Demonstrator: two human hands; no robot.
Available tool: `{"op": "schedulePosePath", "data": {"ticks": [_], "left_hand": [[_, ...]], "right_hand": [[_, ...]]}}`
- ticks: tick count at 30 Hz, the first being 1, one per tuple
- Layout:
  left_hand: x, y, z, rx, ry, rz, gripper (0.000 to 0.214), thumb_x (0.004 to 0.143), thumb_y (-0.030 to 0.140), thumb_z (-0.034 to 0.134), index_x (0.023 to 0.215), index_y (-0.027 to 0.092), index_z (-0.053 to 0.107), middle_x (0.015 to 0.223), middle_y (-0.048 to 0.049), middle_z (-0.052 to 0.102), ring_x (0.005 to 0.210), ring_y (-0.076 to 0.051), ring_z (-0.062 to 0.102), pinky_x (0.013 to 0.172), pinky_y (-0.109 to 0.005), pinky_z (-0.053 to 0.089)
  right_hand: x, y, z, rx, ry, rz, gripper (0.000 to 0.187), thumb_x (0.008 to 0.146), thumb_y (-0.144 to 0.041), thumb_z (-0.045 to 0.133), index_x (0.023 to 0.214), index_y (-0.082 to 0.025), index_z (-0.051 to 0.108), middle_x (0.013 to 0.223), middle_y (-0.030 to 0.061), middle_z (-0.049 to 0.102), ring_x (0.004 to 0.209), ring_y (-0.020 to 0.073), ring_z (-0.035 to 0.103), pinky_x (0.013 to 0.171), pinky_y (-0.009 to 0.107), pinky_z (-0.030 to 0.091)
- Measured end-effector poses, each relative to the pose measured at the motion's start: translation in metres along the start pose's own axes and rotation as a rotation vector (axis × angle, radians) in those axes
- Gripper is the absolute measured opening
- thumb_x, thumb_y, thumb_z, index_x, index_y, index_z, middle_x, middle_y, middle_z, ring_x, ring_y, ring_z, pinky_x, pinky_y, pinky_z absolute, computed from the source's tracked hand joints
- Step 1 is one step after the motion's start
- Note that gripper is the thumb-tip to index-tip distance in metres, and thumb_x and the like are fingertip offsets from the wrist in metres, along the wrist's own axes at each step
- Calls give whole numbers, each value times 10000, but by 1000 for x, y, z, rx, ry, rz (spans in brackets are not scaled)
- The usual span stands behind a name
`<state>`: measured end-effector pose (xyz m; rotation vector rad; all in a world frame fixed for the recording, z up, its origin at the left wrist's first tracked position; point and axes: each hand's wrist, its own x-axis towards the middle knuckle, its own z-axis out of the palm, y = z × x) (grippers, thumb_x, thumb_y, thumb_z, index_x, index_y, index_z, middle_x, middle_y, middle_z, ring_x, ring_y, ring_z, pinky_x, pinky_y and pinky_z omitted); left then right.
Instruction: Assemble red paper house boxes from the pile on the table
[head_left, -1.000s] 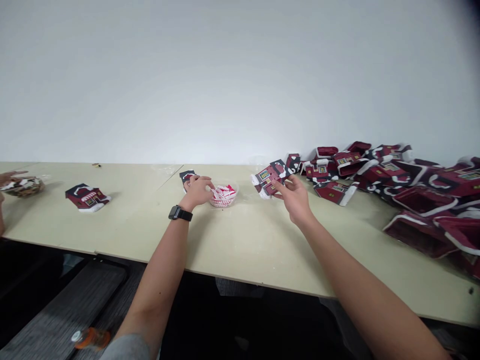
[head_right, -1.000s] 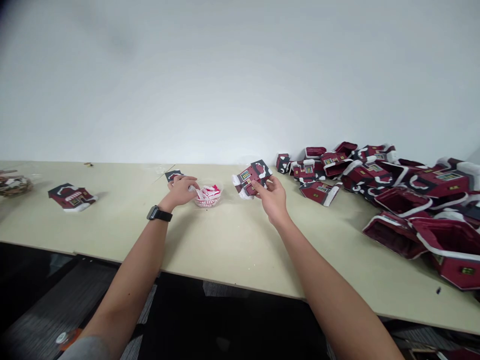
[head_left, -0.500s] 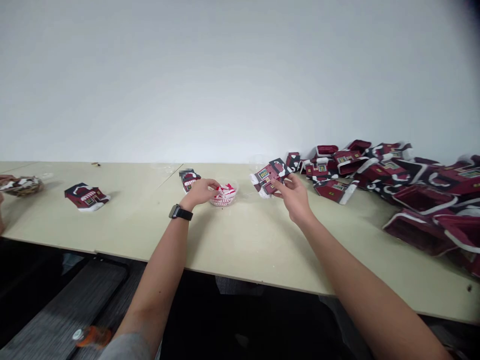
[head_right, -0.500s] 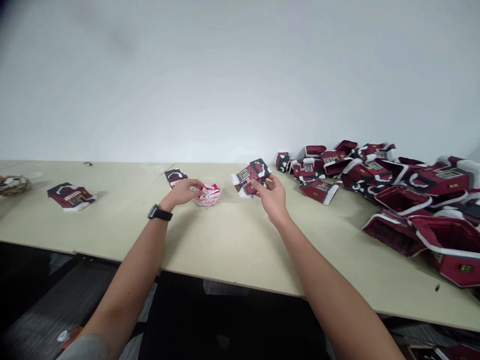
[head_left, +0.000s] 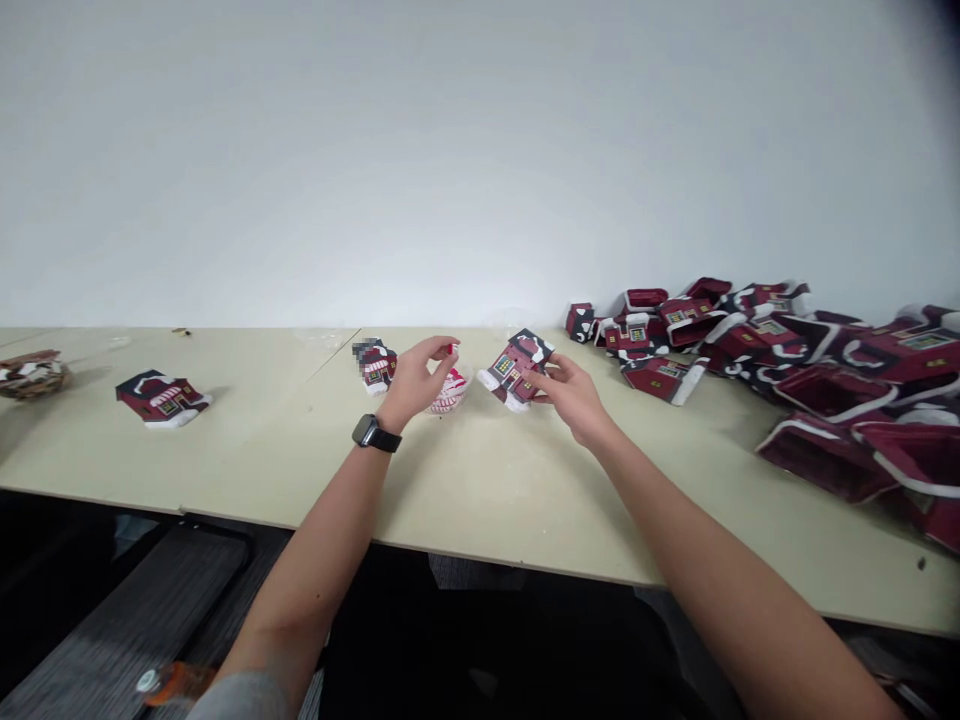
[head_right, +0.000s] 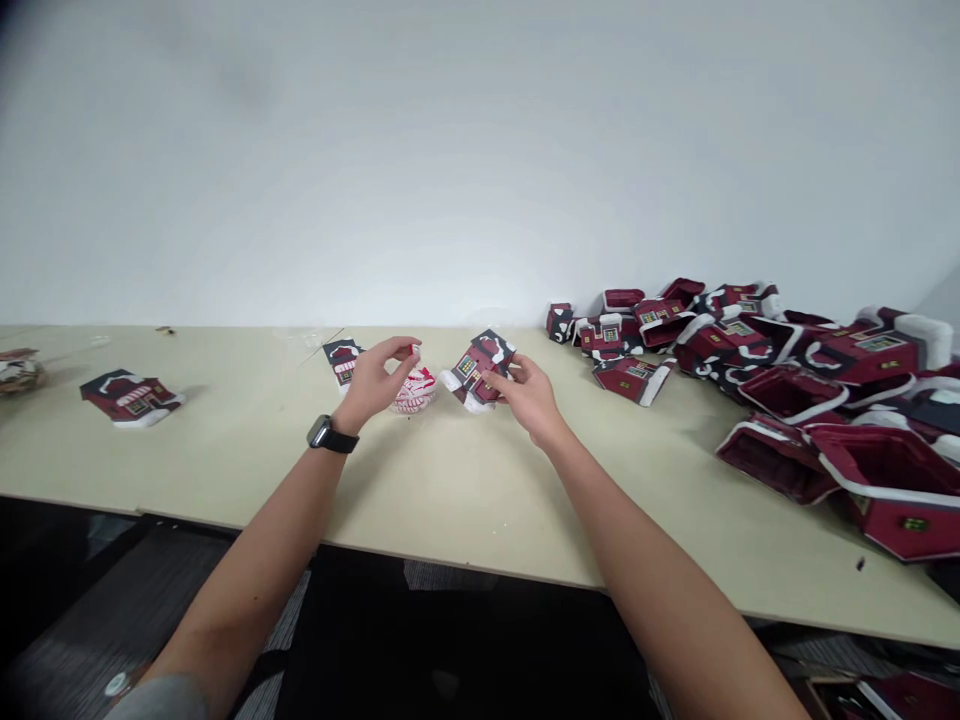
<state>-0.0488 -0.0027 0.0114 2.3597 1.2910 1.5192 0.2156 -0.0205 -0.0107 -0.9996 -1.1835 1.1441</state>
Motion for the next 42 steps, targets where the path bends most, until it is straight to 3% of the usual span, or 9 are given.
{"op": "schedulePosePath", "data": {"ticks": [4, 7, 12, 18, 23, 27, 32, 37, 42], "left_hand": [[-5, 30, 13, 82, -105, 231, 239, 1064, 245, 590, 1253, 200, 729, 1148, -91, 787, 1015, -202, 742, 919, -344, 583], [-8, 39, 17, 139, -185, 284, 245, 1070, 229, 597, 1285, 218, 712, 1155, -76, 792, 1000, -208, 745, 918, -359, 578], [-9, 35, 18, 189, -186, 280, 161, 1055, 238, 643, 1194, 212, 720, 1136, -63, 805, 1014, -218, 750, 938, -375, 574], [-7, 28, 20, 223, -180, 382, 183, 1060, 210, 625, 1169, 218, 772, 1104, -76, 809, 1021, -218, 753, 938, -385, 579], [-8, 23, 24, 206, -159, 422, 197, 1044, 187, 639, 1137, 231, 807, 1063, -78, 808, 989, -217, 746, 910, -392, 589], [-8, 21, 24, 188, -162, 427, 243, 1044, 160, 613, 1138, 242, 822, 1066, -79, 807, 987, -214, 739, 908, -389, 588], [-8, 21, 23, 181, -173, 399, 317, 1022, 104, 592, 1141, 266, 837, 1071, -75, 804, 1002, -208, 731, 932, -391, 595], [-8, 19, 22, 145, -192, 394, 479, 988, 14, 537, 1232, 315, 818, 1116, -62, 794, 1069, -201, 712, 944, -388, 608], [-8, 18, 21, 117, -195, 377, 489, 966, -15, 565, 1208, 318, 828, 1110, -55, 794, 1066, -196, 710, 936, -372, 611]], "right_hand": [[-6, 0, 7, -32, -74, 14, 508, 732, -405, 888, 1160, -210, 697, 1060, 75, 794, 901, 242, 760, 771, 355, 629], [-9, -1, 11, -48, -105, 28, 481, 755, -386, 859, 1173, -212, 696, 1026, 58, 792, 861, 227, 754, 735, 334, 618], [-12, -2, 12, -110, -126, 42, 484, 770, -368, 863, 1204, -218, 708, 1067, 55, 790, 879, 217, 755, 732, 312, 601], [-13, -2, 13, -117, -157, 60, 470, 783, -377, 865, 1204, -225, 724, 1052, 51, 790, 907, 220, 759, 749, 312, 598], [-15, -6, 14, -156, -150, 88, 486, 777, -406, 850, 1210, -223, 726, 1109, 73, 784, 915, 234, 744, 618, 272, 539], [-15, -8, 13, -186, -178, 72, 423, 790, -426, 829, 1152, -222, 748, 1170, 76, 771, 977, 240, 726, 635, 266, 542], [-15, -9, 12, -161, -212, 152, 443, 804, -435, 823, 1202, -252, 750, 1230, 84, 764, 1025, 266, 725, 612, 273, 555], [-17, -13, 11, -121, -224, 196, 403, 810, -439, 822, 1162, -252, 768, 1195, 78, 778, 947, 242, 725, 618, 266, 551], [-16, -14, 7, -116, -253, 207, 396, 825, -455, 829, 1165, -258, 785, 1168, 80, 784, 952, 242, 721, 631, 262, 550]]}}
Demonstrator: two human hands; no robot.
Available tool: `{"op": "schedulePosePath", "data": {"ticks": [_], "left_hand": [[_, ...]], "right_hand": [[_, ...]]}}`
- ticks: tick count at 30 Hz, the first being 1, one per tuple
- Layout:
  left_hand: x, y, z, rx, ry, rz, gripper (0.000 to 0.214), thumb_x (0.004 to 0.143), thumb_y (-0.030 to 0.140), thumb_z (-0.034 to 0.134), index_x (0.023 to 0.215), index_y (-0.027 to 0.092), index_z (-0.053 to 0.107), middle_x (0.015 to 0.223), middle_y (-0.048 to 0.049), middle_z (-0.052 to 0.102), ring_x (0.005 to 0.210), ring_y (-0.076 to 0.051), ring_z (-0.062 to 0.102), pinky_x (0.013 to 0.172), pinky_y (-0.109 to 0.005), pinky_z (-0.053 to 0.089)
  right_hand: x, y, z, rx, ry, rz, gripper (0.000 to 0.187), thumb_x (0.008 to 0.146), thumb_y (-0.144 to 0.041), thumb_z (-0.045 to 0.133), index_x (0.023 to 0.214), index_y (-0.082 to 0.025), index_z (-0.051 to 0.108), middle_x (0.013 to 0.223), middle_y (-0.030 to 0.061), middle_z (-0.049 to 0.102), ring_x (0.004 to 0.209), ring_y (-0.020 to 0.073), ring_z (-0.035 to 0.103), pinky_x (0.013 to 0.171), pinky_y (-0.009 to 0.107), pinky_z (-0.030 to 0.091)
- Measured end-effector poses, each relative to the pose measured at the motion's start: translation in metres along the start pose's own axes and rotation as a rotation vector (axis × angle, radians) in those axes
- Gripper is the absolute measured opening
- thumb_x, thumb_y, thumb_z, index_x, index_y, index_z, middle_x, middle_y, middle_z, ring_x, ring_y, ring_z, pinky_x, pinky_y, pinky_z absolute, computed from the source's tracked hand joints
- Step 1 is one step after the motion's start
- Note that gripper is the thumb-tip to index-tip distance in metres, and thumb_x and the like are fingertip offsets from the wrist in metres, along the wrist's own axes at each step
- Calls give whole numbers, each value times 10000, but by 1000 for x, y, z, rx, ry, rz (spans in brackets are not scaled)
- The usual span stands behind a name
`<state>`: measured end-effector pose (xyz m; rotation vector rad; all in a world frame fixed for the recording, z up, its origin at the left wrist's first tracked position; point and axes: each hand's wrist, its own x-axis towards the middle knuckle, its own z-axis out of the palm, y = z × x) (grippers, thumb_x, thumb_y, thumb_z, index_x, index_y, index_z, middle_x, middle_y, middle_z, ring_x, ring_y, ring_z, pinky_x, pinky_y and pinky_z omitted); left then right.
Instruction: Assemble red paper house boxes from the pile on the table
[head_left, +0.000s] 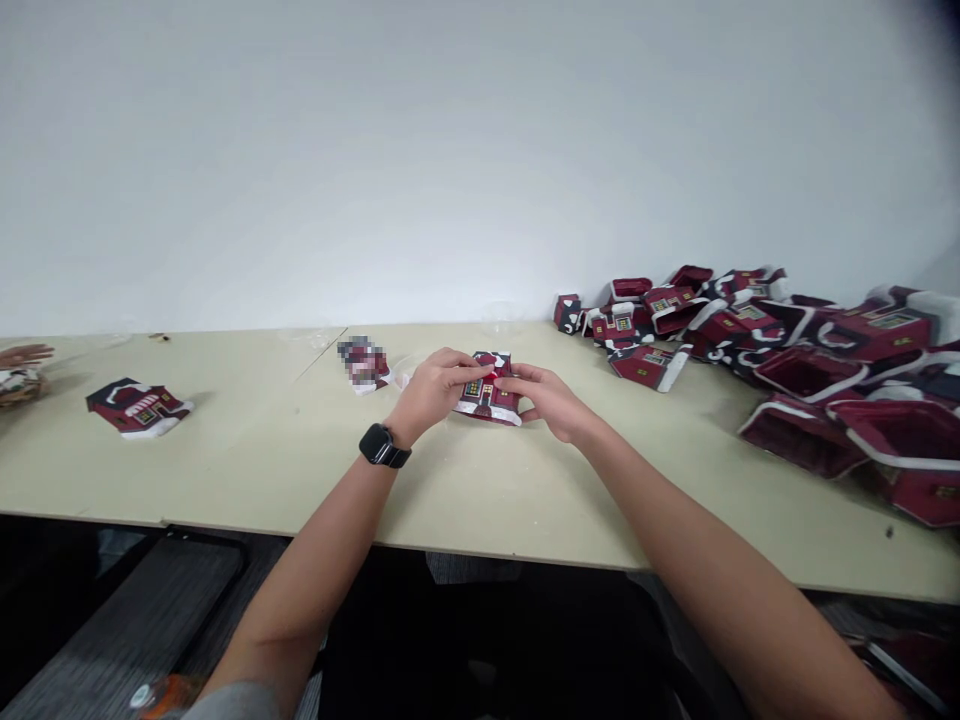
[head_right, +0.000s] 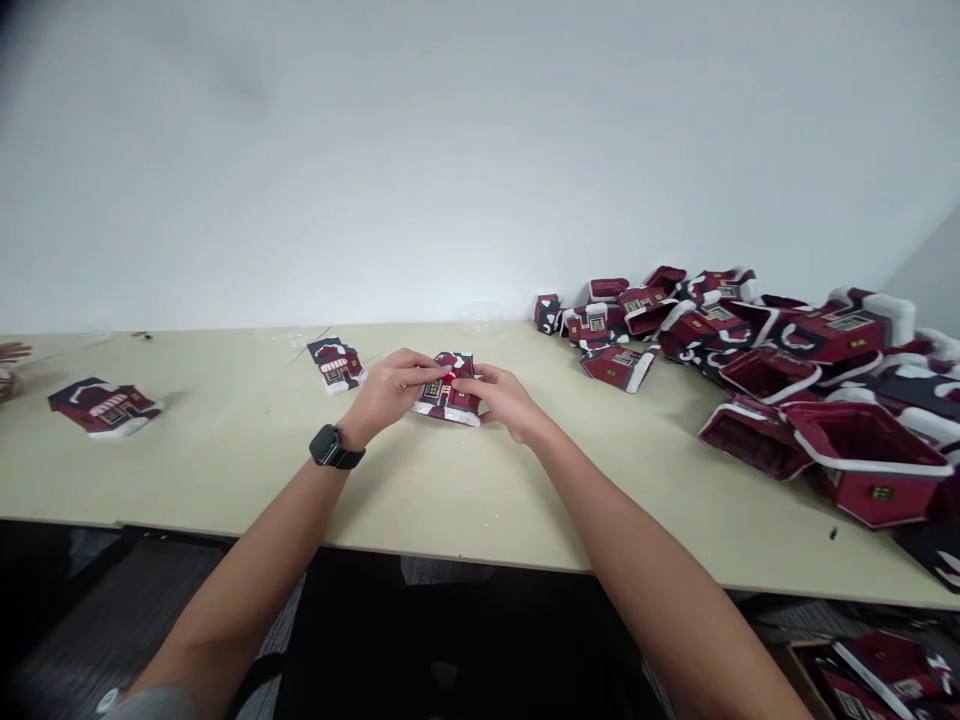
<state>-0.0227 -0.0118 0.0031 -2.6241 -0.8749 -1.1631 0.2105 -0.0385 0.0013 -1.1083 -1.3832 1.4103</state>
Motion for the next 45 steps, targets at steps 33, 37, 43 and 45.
{"op": "schedulePosePath", "data": {"ticks": [33, 37, 43, 45], "left_hand": [[5, 12, -5, -205, 9, -278, 237, 936, 129, 716, 1058, 258, 872, 943, -52, 797, 870, -198, 736, 815, -332, 584], [4, 11, -5, -228, 9, -272, 263, 929, 128, 704, 1053, 282, 876, 942, -47, 794, 856, -191, 737, 797, -327, 589], [3, 8, -6, -233, -23, -213, 341, 915, 49, 657, 1041, 274, 879, 937, -50, 792, 854, -180, 737, 792, -310, 585], [3, 6, -6, -221, -31, -193, 361, 905, 25, 651, 1041, 270, 879, 934, -48, 790, 852, -177, 733, 791, -306, 581]], "right_hand": [[7, 10, -5, 23, -99, 26, 599, 897, -767, 690, 1187, -251, 778, 1227, 90, 784, 1019, 257, 706, 706, 298, 586], [6, 9, -5, 23, -87, 31, 572, 902, -744, 696, 1163, -244, 787, 1195, 88, 789, 992, 252, 703, 704, 294, 585], [7, 9, -5, 19, -64, 37, 531, 916, -707, 699, 1164, -245, 784, 1212, 86, 786, 1024, 258, 706, 707, 293, 588], [7, 9, -5, 21, -59, 38, 517, 924, -690, 697, 1178, -248, 783, 1232, 88, 784, 1054, 265, 709, 710, 294, 588]]}}
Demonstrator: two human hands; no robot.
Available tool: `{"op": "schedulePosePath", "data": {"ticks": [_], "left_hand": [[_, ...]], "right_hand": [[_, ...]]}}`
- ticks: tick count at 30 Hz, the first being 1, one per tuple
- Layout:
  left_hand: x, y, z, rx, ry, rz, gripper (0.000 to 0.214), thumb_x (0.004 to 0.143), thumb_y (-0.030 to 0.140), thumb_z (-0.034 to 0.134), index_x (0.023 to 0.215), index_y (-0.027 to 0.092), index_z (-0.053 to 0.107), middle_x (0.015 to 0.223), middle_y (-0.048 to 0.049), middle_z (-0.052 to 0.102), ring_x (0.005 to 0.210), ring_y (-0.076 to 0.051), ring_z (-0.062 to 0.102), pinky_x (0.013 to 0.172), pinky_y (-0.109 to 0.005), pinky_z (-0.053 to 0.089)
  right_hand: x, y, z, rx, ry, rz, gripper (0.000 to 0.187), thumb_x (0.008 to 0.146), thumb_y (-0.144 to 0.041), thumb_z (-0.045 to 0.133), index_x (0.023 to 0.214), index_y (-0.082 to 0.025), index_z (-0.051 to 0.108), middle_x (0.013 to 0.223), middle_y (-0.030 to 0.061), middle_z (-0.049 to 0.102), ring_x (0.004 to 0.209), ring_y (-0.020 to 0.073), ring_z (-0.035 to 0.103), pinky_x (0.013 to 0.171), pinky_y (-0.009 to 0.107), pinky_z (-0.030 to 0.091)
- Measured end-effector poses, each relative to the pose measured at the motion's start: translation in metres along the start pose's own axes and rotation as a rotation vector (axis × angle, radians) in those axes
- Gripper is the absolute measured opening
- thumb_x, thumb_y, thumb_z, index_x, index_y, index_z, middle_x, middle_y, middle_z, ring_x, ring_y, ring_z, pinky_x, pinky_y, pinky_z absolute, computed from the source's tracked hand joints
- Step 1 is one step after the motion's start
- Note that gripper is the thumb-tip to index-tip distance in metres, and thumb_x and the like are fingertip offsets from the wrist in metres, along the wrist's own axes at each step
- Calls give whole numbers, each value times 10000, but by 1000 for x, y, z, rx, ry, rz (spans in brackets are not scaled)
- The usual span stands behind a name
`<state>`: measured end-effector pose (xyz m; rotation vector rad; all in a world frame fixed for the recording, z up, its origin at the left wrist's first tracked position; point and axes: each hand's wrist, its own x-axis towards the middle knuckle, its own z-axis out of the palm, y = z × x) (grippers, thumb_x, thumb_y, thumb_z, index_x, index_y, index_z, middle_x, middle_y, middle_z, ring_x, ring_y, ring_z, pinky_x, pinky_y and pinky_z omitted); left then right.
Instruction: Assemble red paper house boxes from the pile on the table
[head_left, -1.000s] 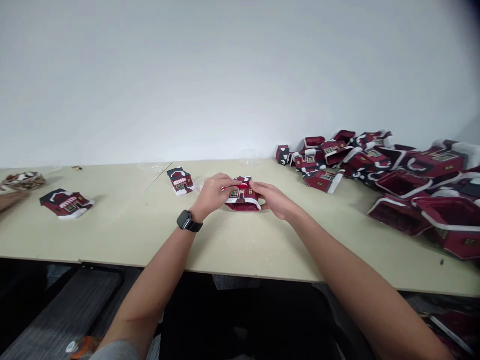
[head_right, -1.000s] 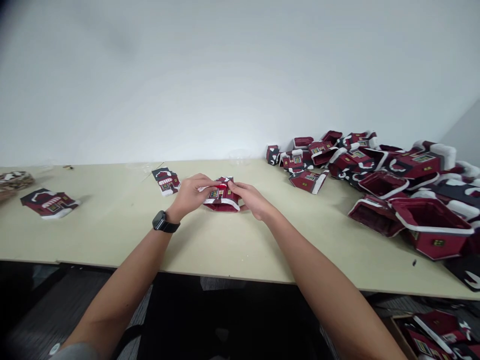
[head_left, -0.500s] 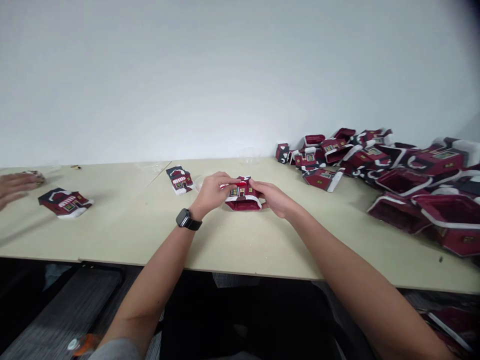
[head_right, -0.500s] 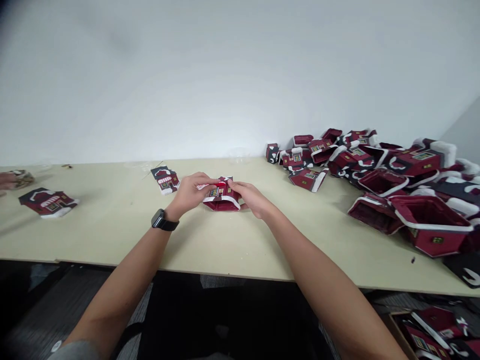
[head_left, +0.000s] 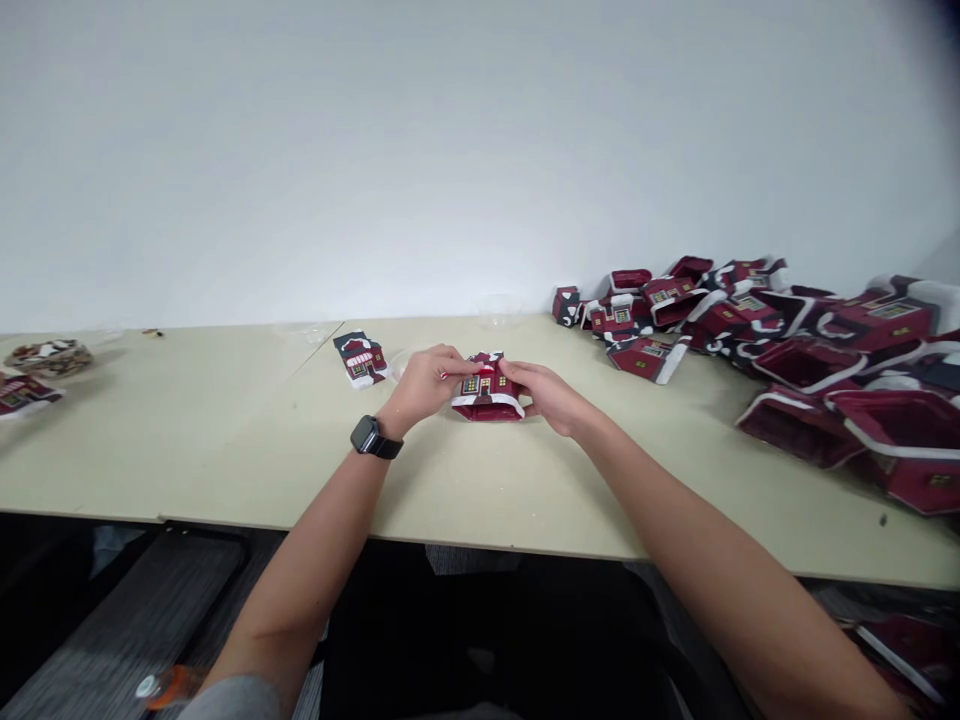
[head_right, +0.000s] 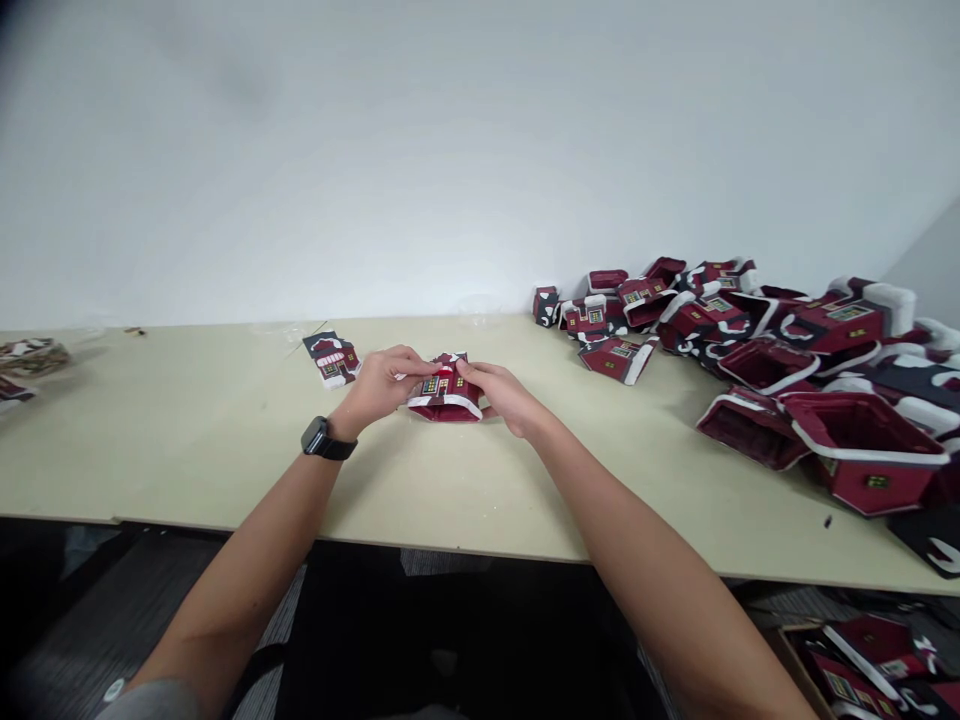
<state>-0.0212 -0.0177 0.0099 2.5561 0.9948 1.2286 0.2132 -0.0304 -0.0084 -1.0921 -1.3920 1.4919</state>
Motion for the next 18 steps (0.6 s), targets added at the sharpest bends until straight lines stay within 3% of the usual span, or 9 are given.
{"op": "schedulePosePath", "data": {"ticks": [5, 10, 12, 15, 18], "left_hand": [[-1, 3, 5, 21, 21, -4, 348, 946, 41, 629, 1050, 268, 871, 963, -56, 776, 916, -188, 715, 850, -337, 581], [0, 10, 13, -100, 155, -106, 90, 922, 238, 812, 1002, 243, 853, 982, -73, 728, 1031, -230, 671, 963, -395, 557], [-1, 10, 16, -178, 209, -176, 265, 861, 308, 885, 1105, 237, 812, 1185, -97, 704, 1162, -260, 635, 1037, -425, 531], [-2, 9, 19, -431, 191, -349, 744, 784, 391, 944, 1436, 264, 609, 1533, -144, 540, 1291, -295, 590, 1060, -448, 522], [-3, 10, 23, -757, 55, -488, 925, 804, 430, 922, 1567, 260, 428, 1538, -175, 552, 1290, -306, 621, 1060, -464, 527]], "right_hand": [[1, 3, 0, 30, -2, -51, 493, 924, -616, 738, 1289, -285, 752, 1291, 69, 773, 1107, 268, 716, 742, 298, 590], [0, 3, 0, 54, -14, -107, 544, 868, -551, 816, 1350, -316, 723, 1380, 62, 734, 1192, 306, 701, 817, 361, 623], [-1, 2, 0, 66, -15, -131, 546, 856, -545, 829, 1348, -333, 722, 1426, 49, 711, 1221, 319, 692, 863, 400, 628], [-4, 1, -1, 92, -53, -170, 548, 864, -554, 832, 1363, -366, 709, 1488, 20, 677, 1279, 328, 670, 989, 460, 606], [-7, -1, -1, 106, -111, -224, 567, 878, -581, 826, 1393, -394, 679, 1543, -4, 638, 1359, 325, 628, 1094, 481, 561]]}}
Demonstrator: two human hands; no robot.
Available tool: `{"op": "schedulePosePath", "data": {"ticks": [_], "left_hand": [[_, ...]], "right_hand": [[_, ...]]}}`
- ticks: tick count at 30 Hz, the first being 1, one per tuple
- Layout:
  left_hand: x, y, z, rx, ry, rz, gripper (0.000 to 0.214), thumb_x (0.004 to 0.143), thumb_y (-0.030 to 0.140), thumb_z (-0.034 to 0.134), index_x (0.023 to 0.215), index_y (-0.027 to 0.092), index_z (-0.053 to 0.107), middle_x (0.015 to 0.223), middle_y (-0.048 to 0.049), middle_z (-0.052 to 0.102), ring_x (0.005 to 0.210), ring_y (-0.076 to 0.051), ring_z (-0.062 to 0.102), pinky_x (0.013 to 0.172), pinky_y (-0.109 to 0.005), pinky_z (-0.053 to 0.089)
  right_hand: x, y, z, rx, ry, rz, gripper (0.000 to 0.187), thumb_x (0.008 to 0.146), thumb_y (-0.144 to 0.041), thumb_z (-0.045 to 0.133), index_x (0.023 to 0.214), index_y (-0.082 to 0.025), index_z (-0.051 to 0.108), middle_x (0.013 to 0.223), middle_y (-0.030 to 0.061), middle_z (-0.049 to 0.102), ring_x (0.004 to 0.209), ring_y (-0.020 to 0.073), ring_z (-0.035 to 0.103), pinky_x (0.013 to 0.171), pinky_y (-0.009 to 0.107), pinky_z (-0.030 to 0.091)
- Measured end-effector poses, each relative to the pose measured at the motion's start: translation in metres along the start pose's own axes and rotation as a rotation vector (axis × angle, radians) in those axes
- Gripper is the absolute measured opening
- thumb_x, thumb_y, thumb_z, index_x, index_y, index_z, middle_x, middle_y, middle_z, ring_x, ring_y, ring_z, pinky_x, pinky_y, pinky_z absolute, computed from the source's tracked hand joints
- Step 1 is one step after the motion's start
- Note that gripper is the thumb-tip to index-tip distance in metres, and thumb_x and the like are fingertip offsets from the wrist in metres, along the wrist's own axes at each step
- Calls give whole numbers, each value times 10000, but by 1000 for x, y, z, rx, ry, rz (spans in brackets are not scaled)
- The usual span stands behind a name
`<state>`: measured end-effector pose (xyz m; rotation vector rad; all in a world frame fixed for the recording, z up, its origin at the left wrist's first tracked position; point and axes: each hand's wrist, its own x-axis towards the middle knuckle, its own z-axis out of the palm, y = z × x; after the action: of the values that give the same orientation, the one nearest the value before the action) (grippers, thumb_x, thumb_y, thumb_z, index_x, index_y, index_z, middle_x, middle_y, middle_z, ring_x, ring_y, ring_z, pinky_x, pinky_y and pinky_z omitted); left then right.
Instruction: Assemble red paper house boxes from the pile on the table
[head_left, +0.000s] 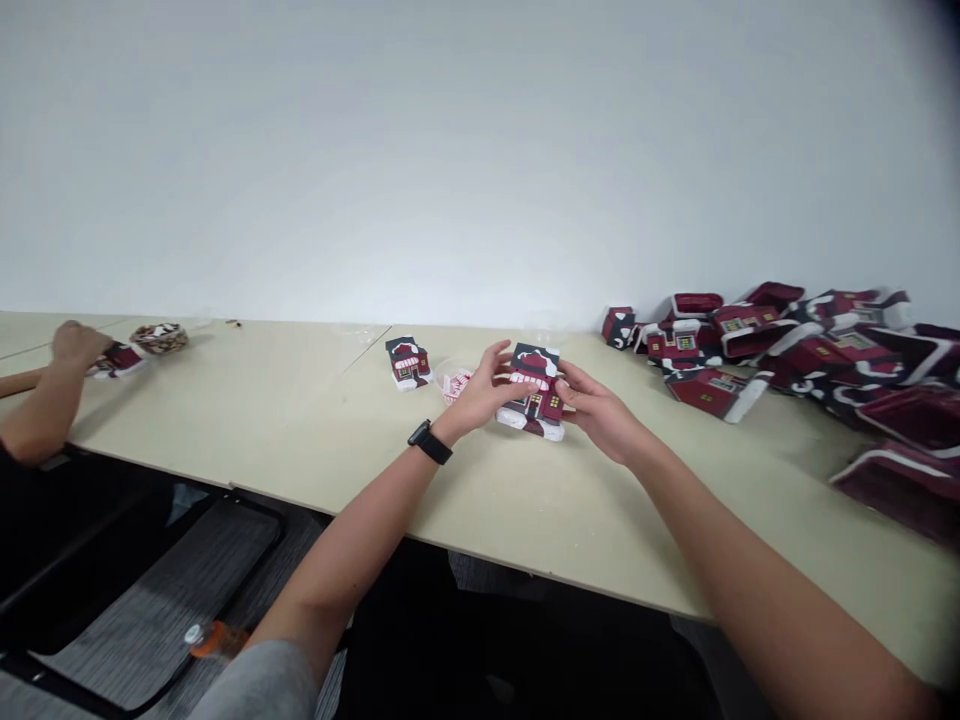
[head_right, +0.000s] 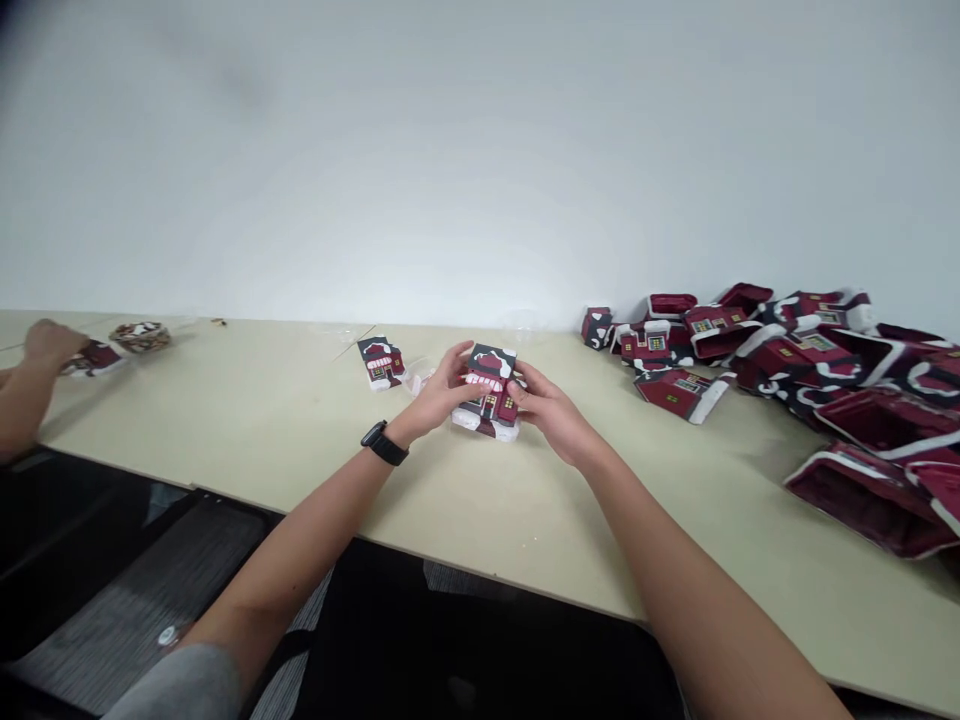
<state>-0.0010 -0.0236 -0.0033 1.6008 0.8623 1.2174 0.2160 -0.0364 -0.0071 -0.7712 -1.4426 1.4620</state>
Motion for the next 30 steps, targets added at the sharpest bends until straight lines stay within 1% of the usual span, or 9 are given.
{"op": "schedulePosePath", "data": {"ticks": [2, 4, 6, 8, 14, 21, 23, 27, 30], "left_hand": [[0, 0, 3, -100, -76, -65, 834, 827, 446, 899, 1510, 212, 482, 1422, -170, 648, 1250, -310, 651, 1049, -466, 532], [-1, 2, 5, -130, -118, -74, 708, 819, 452, 903, 1383, 171, 582, 1347, -164, 696, 1209, -308, 671, 1040, -457, 534], [-1, 3, 6, -127, -129, -59, 627, 792, 445, 924, 1268, 151, 639, 1317, -164, 710, 1175, -298, 684, 1029, -441, 537], [-1, 4, 6, -108, -118, -43, 607, 761, 427, 947, 1215, 147, 656, 1291, -161, 718, 1135, -283, 693, 1002, -423, 543], [0, -1, 8, -106, -85, 15, 680, 678, 401, 997, 1211, 164, 648, 1208, -133, 733, 1053, -249, 697, 934, -394, 559], [-6, 8, 14, -43, -54, 73, 642, 675, 413, 1001, 1167, 177, 662, 1136, -99, 740, 1046, -247, 695, 947, -404, 558], [-6, 7, 13, -24, -67, 79, 653, 679, 411, 1002, 1184, 174, 662, 1142, -102, 740, 1049, -249, 696, 954, -407, 555], [-2, -1, 10, -55, -75, 52, 695, 702, 462, 988, 1225, 169, 636, 1236, -140, 722, 1105, -269, 693, 978, -425, 549], [-1, -7, 10, -76, -102, 34, 741, 712, 504, 979, 1265, 174, 613, 1313, -159, 694, 1138, -274, 686, 996, -431, 544]], "right_hand": [[-1, 0, 1, -35, -12, -33, 601, 868, -586, 842, 1406, -387, 660, 1527, 6, 649, 1366, 322, 620, 1138, 493, 529], [0, 1, 2, -95, 14, -62, 640, 834, -579, 876, 1394, -362, 656, 1463, 30, 688, 1324, 324, 637, 1150, 505, 512], [2, 4, 2, -144, 41, -89, 648, 806, -573, 895, 1364, -336, 665, 1401, 47, 717, 1271, 325, 655, 1131, 510, 516], [5, 8, 1, -166, 50, -109, 629, 793, -560, 897, 1329, -315, 677, 1363, 53, 729, 1234, 323, 665, 1100, 505, 526], [8, 14, 0, -130, 97, -150, 604, 732, -437, 908, 1275, -293, 686, 1295, 54, 752, 1212, 322, 669, 1063, 478, 532], [8, 14, -1, -132, 117, -177, 515, 697, -402, 918, 1146, -295, 688, 1158, 31, 750, 1084, 290, 667, 947, 425, 547], [8, 14, -2, -120, 113, -167, 541, 692, -424, 933, 1156, -303, 682, 1170, 30, 744, 1089, 290, 665, 942, 421, 548], [7, 16, -4, -116, 69, -133, 585, 777, -554, 901, 1263, -323, 671, 1297, 48, 723, 1184, 305, 658, 1002, 442, 545], [7, 17, -4, -123, 83, -116, 603, 775, -611, 899, 1255, -323, 675, 1288, 44, 726, 1193, 303, 657, 1028, 446, 536]]}}
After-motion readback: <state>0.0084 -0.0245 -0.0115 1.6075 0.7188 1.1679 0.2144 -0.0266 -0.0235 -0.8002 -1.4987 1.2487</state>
